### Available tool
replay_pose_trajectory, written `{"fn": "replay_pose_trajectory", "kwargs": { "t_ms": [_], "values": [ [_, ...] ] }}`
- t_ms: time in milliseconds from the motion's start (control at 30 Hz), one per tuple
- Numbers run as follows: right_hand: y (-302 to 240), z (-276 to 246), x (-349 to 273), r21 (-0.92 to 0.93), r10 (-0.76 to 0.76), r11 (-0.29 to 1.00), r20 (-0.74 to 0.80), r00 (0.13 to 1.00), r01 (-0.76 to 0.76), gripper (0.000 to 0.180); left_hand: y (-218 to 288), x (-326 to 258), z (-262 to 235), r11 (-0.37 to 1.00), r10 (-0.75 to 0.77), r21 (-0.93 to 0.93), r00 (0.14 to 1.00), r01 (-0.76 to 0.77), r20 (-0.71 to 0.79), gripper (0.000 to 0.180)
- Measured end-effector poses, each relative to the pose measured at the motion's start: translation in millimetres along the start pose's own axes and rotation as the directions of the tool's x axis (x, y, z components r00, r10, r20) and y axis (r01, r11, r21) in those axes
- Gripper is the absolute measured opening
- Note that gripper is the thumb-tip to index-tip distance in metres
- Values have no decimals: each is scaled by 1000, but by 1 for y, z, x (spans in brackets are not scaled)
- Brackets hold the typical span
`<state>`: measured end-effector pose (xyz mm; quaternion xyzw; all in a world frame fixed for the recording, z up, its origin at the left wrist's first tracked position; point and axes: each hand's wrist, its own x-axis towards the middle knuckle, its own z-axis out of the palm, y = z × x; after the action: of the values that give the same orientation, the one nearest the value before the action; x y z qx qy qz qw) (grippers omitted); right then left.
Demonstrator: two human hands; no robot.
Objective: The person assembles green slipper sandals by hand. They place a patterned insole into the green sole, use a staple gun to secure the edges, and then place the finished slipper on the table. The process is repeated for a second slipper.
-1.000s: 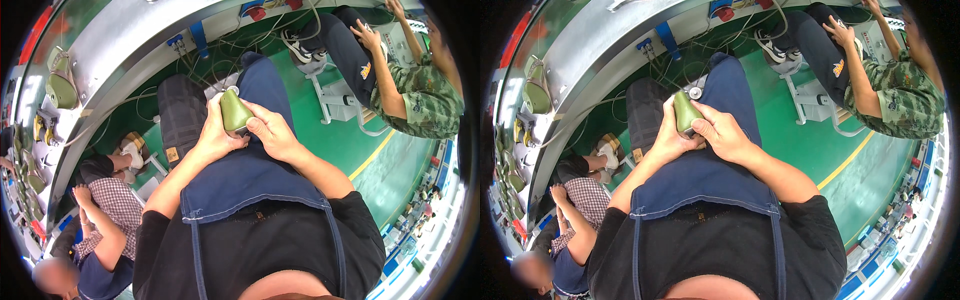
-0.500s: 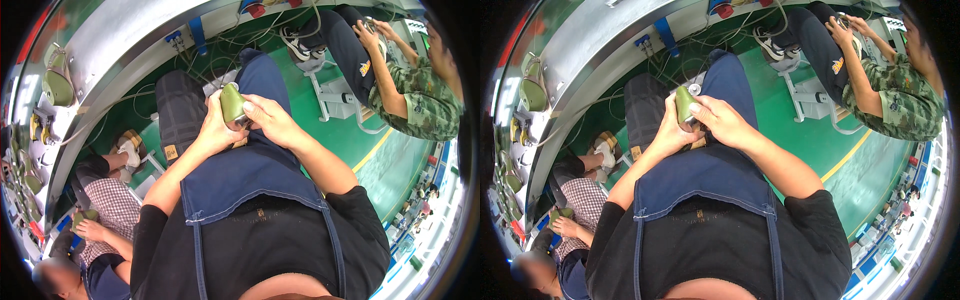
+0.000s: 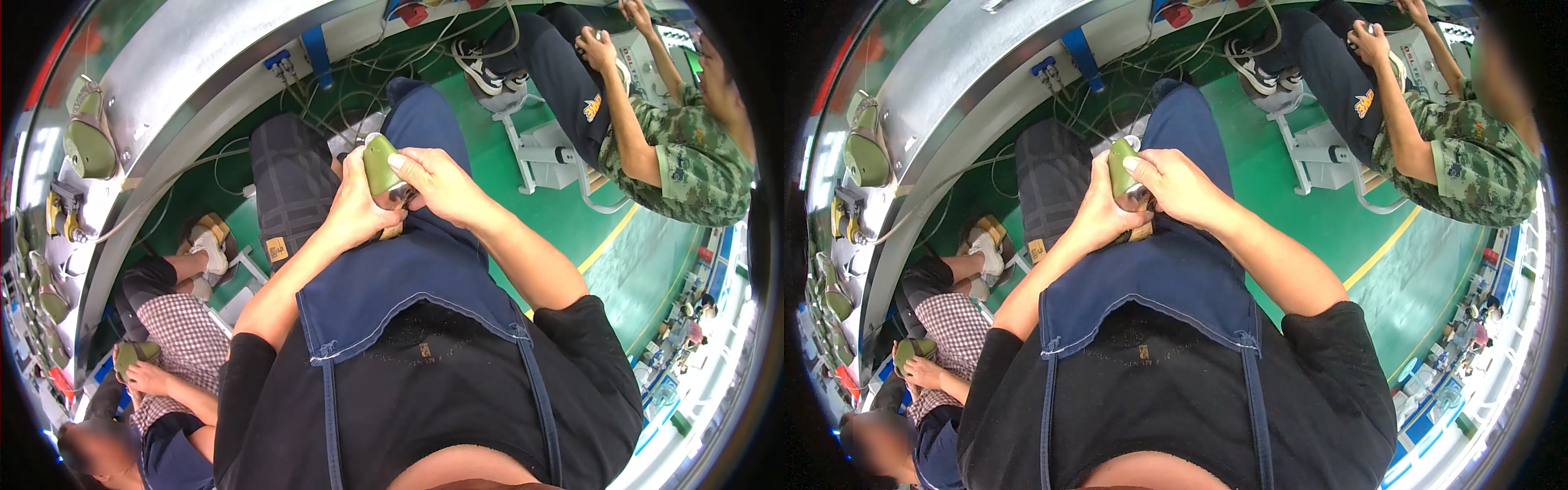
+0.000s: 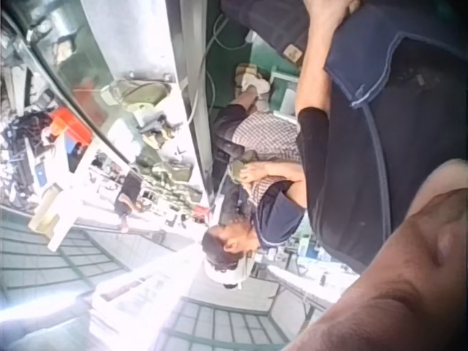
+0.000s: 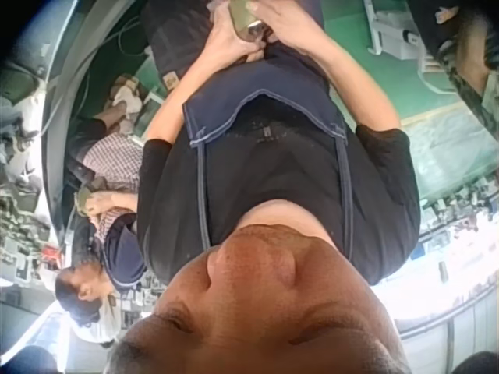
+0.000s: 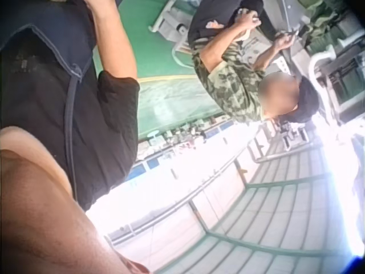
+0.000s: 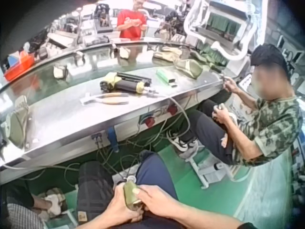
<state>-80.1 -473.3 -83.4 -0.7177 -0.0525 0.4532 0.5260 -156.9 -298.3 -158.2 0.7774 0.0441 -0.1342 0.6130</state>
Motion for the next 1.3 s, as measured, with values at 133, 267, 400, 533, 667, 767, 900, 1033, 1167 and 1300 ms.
{"fn": "replay_pose_trajectory", "kwargs": {
  "t_ms": [133, 267, 400, 533, 667, 767, 900, 1033, 1167, 1300],
  "values": [
    [8, -15, 3, 172, -31, 985, 67, 997, 19, 64, 6, 8, -12, 989, -60, -131, 996, 68, 59, 115],
    [19, -18, 13, 233, -153, 964, 106, 983, 125, 64, -13, 17, -28, 940, 0, -338, 992, 42, 123, 120],
    [28, -16, 21, 187, -202, 966, 115, 973, 179, 62, -6, 18, -29, 880, 76, -471, 997, -59, 18, 116],
    [26, -10, 22, 43, -271, 962, 45, 961, 269, 53, -14, 21, -25, 883, 118, -455, 993, -117, -26, 109],
    [34, 3, 21, -227, -553, 822, -102, 827, 522, 42, -21, 22, -21, 933, 194, -288, 975, -217, -108, 100],
    [45, 9, 29, -438, -742, 642, -148, 654, 630, 36, -23, 21, -20, 953, 273, -96, 951, -288, -144, 98],
    [55, 19, 39, -626, -870, 461, -178, 460, 629, 35, -24, 21, -22, 950, 310, 1, 943, -313, -123, 97],
    [54, 23, 37, -620, -827, 520, -194, 527, 587, 37, -40, 23, -22, 951, 281, -93, 951, -294, -131, 100],
    [48, 13, 28, -498, -807, 563, -161, 568, 660, 49, -28, 5, -17, 971, 89, -220, 995, -98, -49, 127],
    [41, 13, 19, -252, -739, 671, -142, 659, 697, 67, -35, -7, -17, 905, 21, -424, 1000, -24, -13, 127]
  ]
}}
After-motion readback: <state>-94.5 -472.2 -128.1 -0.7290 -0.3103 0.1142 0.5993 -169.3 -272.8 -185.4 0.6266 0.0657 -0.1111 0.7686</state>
